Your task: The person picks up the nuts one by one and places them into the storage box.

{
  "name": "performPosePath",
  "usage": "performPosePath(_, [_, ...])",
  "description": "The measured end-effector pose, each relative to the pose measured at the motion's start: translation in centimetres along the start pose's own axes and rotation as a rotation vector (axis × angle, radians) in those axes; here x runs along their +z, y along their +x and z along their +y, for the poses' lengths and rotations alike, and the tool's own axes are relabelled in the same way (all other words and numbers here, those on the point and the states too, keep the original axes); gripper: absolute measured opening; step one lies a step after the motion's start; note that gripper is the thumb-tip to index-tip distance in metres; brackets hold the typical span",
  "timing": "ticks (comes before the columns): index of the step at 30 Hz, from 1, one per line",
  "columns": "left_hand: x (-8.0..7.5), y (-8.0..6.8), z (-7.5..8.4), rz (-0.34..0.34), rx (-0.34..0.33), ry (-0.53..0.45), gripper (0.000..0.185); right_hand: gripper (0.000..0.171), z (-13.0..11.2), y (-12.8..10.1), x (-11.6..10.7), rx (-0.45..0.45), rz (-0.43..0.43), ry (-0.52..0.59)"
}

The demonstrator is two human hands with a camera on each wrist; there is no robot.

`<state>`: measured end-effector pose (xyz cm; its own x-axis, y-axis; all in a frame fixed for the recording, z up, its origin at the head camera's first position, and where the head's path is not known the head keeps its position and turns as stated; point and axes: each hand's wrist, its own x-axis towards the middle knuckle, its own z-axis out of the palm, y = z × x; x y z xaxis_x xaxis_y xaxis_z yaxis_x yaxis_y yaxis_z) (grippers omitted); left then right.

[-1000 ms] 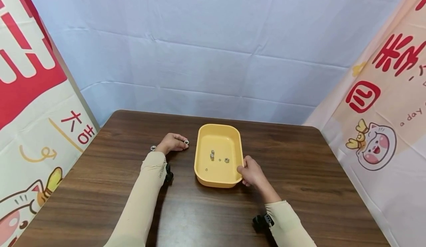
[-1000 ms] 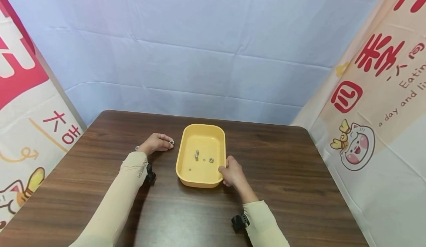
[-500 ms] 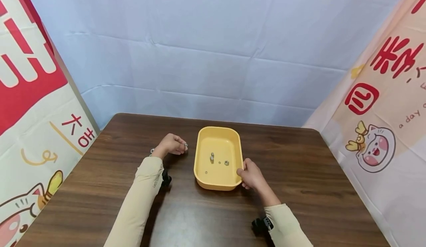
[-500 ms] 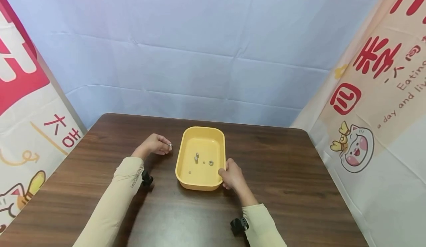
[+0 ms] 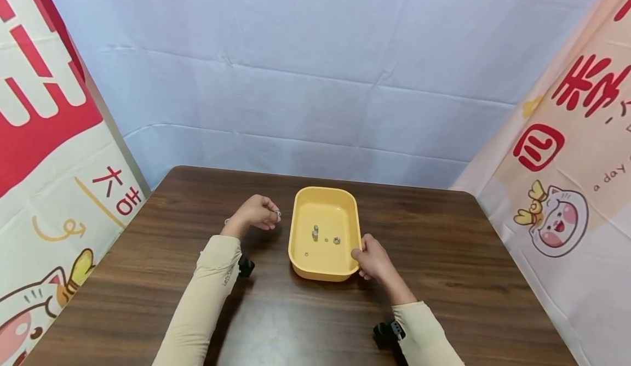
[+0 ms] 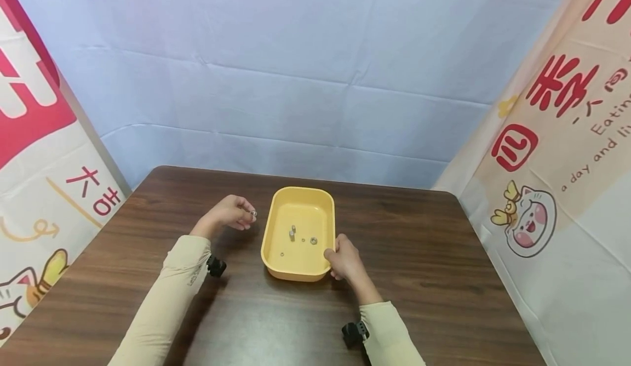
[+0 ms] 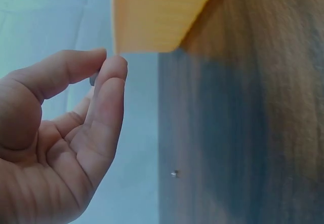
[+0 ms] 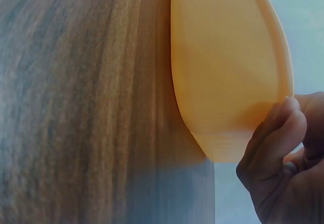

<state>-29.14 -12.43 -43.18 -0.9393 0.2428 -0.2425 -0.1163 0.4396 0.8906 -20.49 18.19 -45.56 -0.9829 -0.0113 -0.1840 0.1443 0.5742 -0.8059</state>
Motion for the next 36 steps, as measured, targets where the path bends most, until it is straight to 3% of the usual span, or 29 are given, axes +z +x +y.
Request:
performPosePath(15, [1.4, -1.2, 2.1, -0.064, 0.007, 0.042, 0.017, 0.012, 0.5, 0.1, 0.3, -0.006, 0.014, 0.012])
performPosePath(28, [1.6, -1.6, 5.4, -0.130, -0.001, 0.113, 0.013, 0.012, 0.0, 0.0, 0.1, -0.004, 0.008, 0.014])
performPosePath(36, [2.3, -1.3, 5.9, -0.173, -0.020, 0.163, 0.008, 0.010, 0.0, -0.1, 0.1, -0.004, 0.002, 0.023])
